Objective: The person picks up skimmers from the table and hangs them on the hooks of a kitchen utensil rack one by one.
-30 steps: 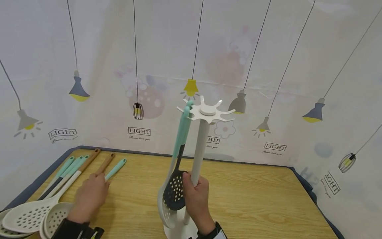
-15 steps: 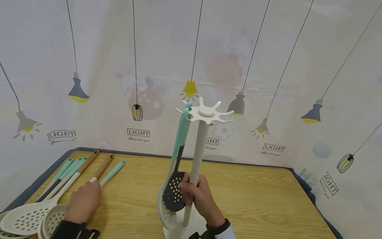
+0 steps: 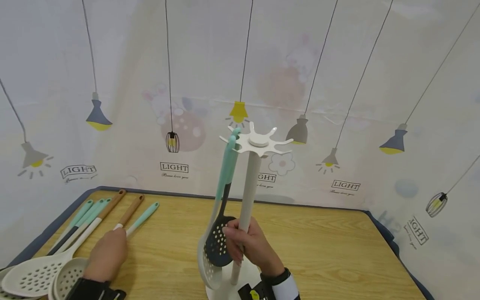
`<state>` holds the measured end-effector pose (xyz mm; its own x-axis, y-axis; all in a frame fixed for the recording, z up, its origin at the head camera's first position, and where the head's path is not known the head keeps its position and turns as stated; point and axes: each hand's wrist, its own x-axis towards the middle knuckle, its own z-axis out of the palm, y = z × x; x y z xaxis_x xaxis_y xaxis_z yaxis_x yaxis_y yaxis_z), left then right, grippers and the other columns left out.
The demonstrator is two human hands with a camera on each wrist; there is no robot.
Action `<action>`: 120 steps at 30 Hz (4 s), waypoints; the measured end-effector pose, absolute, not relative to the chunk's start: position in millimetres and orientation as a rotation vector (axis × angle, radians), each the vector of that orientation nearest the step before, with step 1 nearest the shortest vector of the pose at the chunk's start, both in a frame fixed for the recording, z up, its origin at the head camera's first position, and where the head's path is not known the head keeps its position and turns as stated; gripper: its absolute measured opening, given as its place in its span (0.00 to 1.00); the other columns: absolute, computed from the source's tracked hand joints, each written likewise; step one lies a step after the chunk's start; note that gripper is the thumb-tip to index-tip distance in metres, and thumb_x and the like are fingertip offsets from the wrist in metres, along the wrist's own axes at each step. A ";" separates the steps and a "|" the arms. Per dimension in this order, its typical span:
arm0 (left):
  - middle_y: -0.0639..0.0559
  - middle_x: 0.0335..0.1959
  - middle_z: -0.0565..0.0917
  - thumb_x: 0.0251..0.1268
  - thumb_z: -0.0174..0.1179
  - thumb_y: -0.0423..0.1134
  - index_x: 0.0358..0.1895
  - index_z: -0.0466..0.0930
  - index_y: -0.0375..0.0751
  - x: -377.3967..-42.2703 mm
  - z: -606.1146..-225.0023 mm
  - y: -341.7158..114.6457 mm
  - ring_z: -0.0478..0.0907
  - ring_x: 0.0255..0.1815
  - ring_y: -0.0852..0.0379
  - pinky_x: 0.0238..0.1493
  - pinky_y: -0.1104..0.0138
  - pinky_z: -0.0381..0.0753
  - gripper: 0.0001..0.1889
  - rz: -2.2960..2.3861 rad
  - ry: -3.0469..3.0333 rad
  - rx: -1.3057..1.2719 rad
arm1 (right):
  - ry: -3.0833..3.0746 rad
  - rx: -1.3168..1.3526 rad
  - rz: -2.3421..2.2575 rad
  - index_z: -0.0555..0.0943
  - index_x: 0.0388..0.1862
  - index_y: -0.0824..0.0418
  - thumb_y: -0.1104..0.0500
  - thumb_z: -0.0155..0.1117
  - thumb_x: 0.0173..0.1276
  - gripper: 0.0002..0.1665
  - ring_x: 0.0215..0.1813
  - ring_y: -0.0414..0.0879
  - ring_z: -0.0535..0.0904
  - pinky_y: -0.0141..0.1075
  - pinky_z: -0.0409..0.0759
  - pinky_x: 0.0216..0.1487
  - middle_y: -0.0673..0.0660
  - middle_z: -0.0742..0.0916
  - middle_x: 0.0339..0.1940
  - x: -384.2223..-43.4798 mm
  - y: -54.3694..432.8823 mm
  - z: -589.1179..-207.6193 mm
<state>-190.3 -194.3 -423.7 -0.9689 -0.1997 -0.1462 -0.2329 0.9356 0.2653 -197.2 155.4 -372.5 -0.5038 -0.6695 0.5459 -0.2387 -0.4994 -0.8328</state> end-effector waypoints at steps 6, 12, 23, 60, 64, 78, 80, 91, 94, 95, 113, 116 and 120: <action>0.37 0.31 0.81 0.72 0.52 0.24 0.41 0.78 0.24 -188.6 -423.5 -194.8 0.82 0.30 0.47 0.29 0.54 0.82 0.06 0.432 2.995 -0.334 | 1.466 -1.347 -2.101 0.63 0.21 0.66 0.71 0.38 0.81 0.22 0.12 0.49 0.54 0.39 0.51 0.09 0.56 0.62 0.13 -193.4 154.0 -369.6; 0.37 0.29 0.81 0.72 0.51 0.24 0.40 0.77 0.23 -187.3 -422.7 -195.4 0.82 0.29 0.47 0.27 0.55 0.81 0.06 0.472 3.010 -0.314 | 1.488 -1.319 -2.131 0.63 0.23 0.68 0.69 0.41 0.82 0.21 0.13 0.48 0.54 0.40 0.50 0.10 0.56 0.62 0.13 -191.7 152.9 -369.6; 0.39 0.27 0.81 0.70 0.53 0.22 0.39 0.80 0.24 -184.7 -420.3 -190.3 0.83 0.29 0.46 0.29 0.54 0.82 0.06 0.456 3.090 -0.232 | 1.529 -1.290 -2.180 0.60 0.20 0.67 0.70 0.40 0.81 0.23 0.12 0.49 0.53 0.40 0.49 0.09 0.57 0.60 0.12 -187.8 147.1 -368.5; 0.40 0.33 0.85 0.76 0.56 0.32 0.51 0.82 0.28 -168.2 -370.6 -162.3 0.82 0.29 0.47 0.28 0.56 0.81 0.11 0.706 3.281 -0.192 | 2.242 -0.780 -2.378 0.63 0.18 0.70 0.62 0.51 0.81 0.27 0.11 0.42 0.59 0.34 0.59 0.09 0.56 0.63 0.10 -173.3 125.0 -368.1; 0.40 0.34 0.86 0.75 0.57 0.32 0.53 0.82 0.28 -165.3 -363.7 -158.8 0.81 0.29 0.50 0.27 0.59 0.80 0.12 0.769 3.266 -0.184 | 2.287 -0.733 -2.387 0.64 0.18 0.70 0.62 0.52 0.81 0.27 0.12 0.40 0.59 0.33 0.59 0.10 0.54 0.64 0.10 -171.8 122.4 -368.8; 0.43 0.35 0.86 0.76 0.56 0.34 0.55 0.80 0.29 -152.4 -347.1 -152.6 0.76 0.26 0.55 0.27 0.62 0.76 0.13 0.954 3.226 -0.102 | 2.383 -0.532 -2.425 0.64 0.17 0.70 0.62 0.53 0.80 0.28 0.11 0.31 0.61 0.24 0.60 0.12 0.45 0.66 0.09 -168.7 113.6 -367.8; 0.43 0.36 0.86 0.76 0.56 0.34 0.56 0.80 0.29 -150.1 -343.5 -151.6 0.77 0.27 0.55 0.28 0.62 0.77 0.14 0.984 3.227 -0.102 | 2.399 -0.517 -2.426 0.64 0.17 0.70 0.62 0.53 0.81 0.28 0.11 0.31 0.60 0.24 0.60 0.12 0.45 0.66 0.09 -168.4 112.2 -368.2; 0.42 0.44 0.88 0.75 0.58 0.35 0.56 0.82 0.34 -143.4 -331.1 -139.2 0.86 0.43 0.49 0.38 0.58 0.85 0.12 1.228 3.286 -0.054 | 2.434 -0.448 -2.439 0.65 0.18 0.70 0.62 0.53 0.80 0.27 0.11 0.31 0.61 0.25 0.61 0.11 0.44 0.67 0.09 -169.3 112.6 -370.7; 0.42 0.46 0.88 0.76 0.58 0.36 0.57 0.82 0.35 -140.4 -327.3 -135.6 0.86 0.47 0.48 0.42 0.56 0.86 0.13 1.282 3.281 -0.067 | 2.410 -0.457 -2.465 0.65 0.19 0.71 0.63 0.54 0.80 0.26 0.12 0.31 0.61 0.25 0.61 0.11 0.44 0.67 0.09 -169.1 112.4 -371.4; 0.43 0.47 0.88 0.76 0.58 0.36 0.57 0.81 0.36 -139.1 -326.0 -134.5 0.86 0.47 0.47 0.43 0.55 0.87 0.13 1.302 3.278 -0.073 | 2.403 -0.458 -2.473 0.65 0.19 0.71 0.63 0.54 0.80 0.26 0.12 0.31 0.61 0.26 0.61 0.11 0.44 0.67 0.09 -169.1 112.2 -371.7; 0.47 0.43 0.88 0.69 0.64 0.32 0.51 0.85 0.37 -125.1 -302.4 -90.8 0.87 0.44 0.56 0.44 0.69 0.88 0.10 1.991 3.173 0.279 | 2.372 -0.411 -2.517 0.66 0.21 0.73 0.63 0.54 0.79 0.24 0.12 0.31 0.61 0.25 0.60 0.12 0.44 0.67 0.10 -169.0 111.5 -373.4; 0.50 0.43 0.88 0.70 0.63 0.34 0.50 0.85 0.39 -124.0 -299.7 -81.3 0.86 0.44 0.59 0.44 0.70 0.87 0.10 2.056 3.123 0.361 | 2.357 -0.421 -2.529 0.67 0.21 0.73 0.63 0.55 0.79 0.24 0.13 0.30 0.61 0.25 0.60 0.12 0.44 0.67 0.10 -168.8 111.2 -374.7; 0.52 0.42 0.88 0.69 0.64 0.35 0.49 0.85 0.40 -122.7 -297.7 -70.3 0.86 0.44 0.61 0.44 0.71 0.87 0.09 2.115 3.100 0.453 | 2.349 -0.422 -2.536 0.67 0.21 0.73 0.61 0.55 0.79 0.25 0.12 0.30 0.60 0.24 0.59 0.12 0.43 0.66 0.09 -168.8 110.4 -375.5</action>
<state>-122.7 -70.3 -297.7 -0.7771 -0.1562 0.6097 0.5106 0.4099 0.7558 -168.8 110.4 -375.5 -0.9141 0.0843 0.3965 -0.4018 -0.0586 -0.9138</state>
